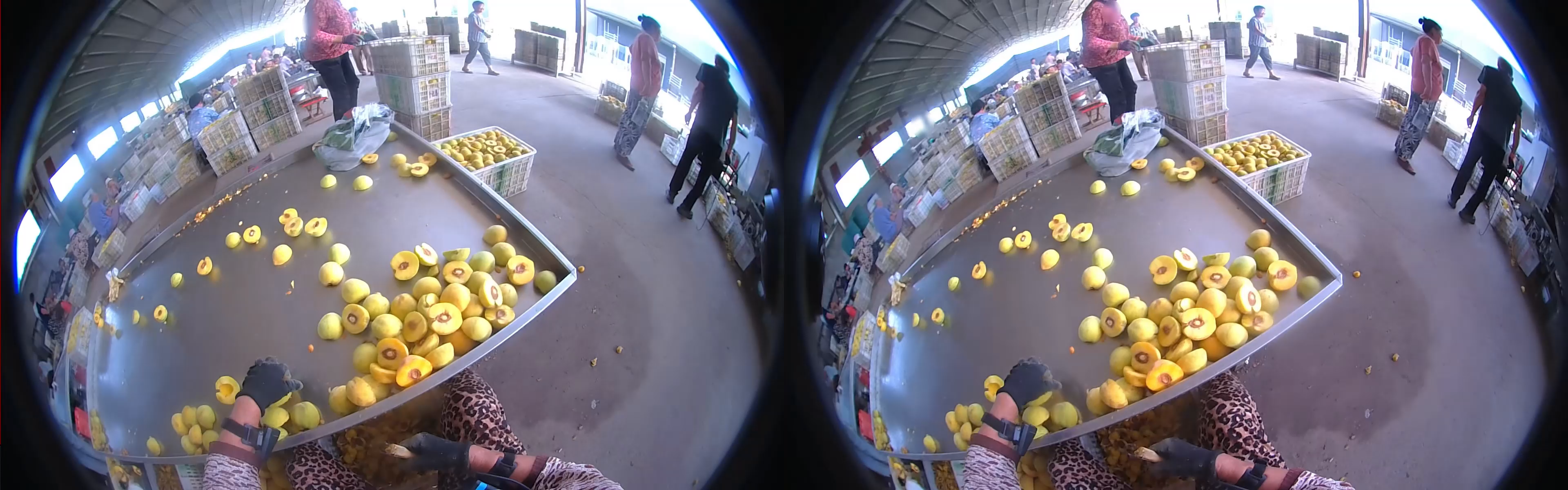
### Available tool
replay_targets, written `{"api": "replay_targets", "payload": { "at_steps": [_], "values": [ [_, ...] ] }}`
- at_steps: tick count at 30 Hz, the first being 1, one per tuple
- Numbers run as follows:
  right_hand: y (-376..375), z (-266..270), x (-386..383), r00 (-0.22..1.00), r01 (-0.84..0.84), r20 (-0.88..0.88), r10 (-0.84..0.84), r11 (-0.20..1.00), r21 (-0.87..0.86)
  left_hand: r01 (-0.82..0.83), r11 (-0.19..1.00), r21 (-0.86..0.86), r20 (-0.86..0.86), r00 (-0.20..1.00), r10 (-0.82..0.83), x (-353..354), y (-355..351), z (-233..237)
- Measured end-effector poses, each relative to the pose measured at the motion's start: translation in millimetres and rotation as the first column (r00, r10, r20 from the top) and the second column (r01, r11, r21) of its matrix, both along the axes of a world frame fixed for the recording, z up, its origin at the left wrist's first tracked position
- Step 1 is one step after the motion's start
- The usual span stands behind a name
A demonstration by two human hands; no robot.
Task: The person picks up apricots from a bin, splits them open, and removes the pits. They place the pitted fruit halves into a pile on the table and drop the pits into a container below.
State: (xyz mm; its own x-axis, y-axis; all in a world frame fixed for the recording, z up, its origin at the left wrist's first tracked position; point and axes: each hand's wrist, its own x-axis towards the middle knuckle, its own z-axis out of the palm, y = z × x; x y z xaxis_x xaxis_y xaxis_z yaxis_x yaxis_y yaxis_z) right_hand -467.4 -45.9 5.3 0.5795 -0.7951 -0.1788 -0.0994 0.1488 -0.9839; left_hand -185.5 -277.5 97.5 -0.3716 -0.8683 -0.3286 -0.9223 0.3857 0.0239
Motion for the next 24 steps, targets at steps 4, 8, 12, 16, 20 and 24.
{"api": "replay_targets", "payload": {
  "at_steps": [4,8,12,16,20,24],
  "values": [
    [-10,-3,9,1.000,0.022,0.013,-0.021,0.998,-0.066,0.070,0.946,-0.318,-0.337,0.924,-0.182,-64,-27,-13],
    [6,-13,10,0.960,0.268,0.093,-0.265,0.963,-0.017,0.227,0.819,-0.527,-0.243,0.883,-0.401,-99,-54,-72],
    [6,13,3,0.928,0.361,0.116,-0.353,0.931,-0.055,0.180,0.943,-0.280,-0.214,0.946,-0.244,-98,-47,-41],
    [8,57,4,0.881,0.448,-0.057,-0.470,0.867,-0.218,-0.071,0.922,0.381,-0.923,0.036,0.384,-69,-29,-53],
    [7,22,13,0.908,0.268,-0.236,-0.346,0.912,-0.310,-0.055,0.998,0.035,-0.999,-0.006,0.035,-74,75,8],
    [-10,98,17,0.894,0.448,0.091,-0.438,0.882,-0.149,-0.098,0.995,0.016,-1.000,-0.024,0.014,-87,120,7]
  ]
}}
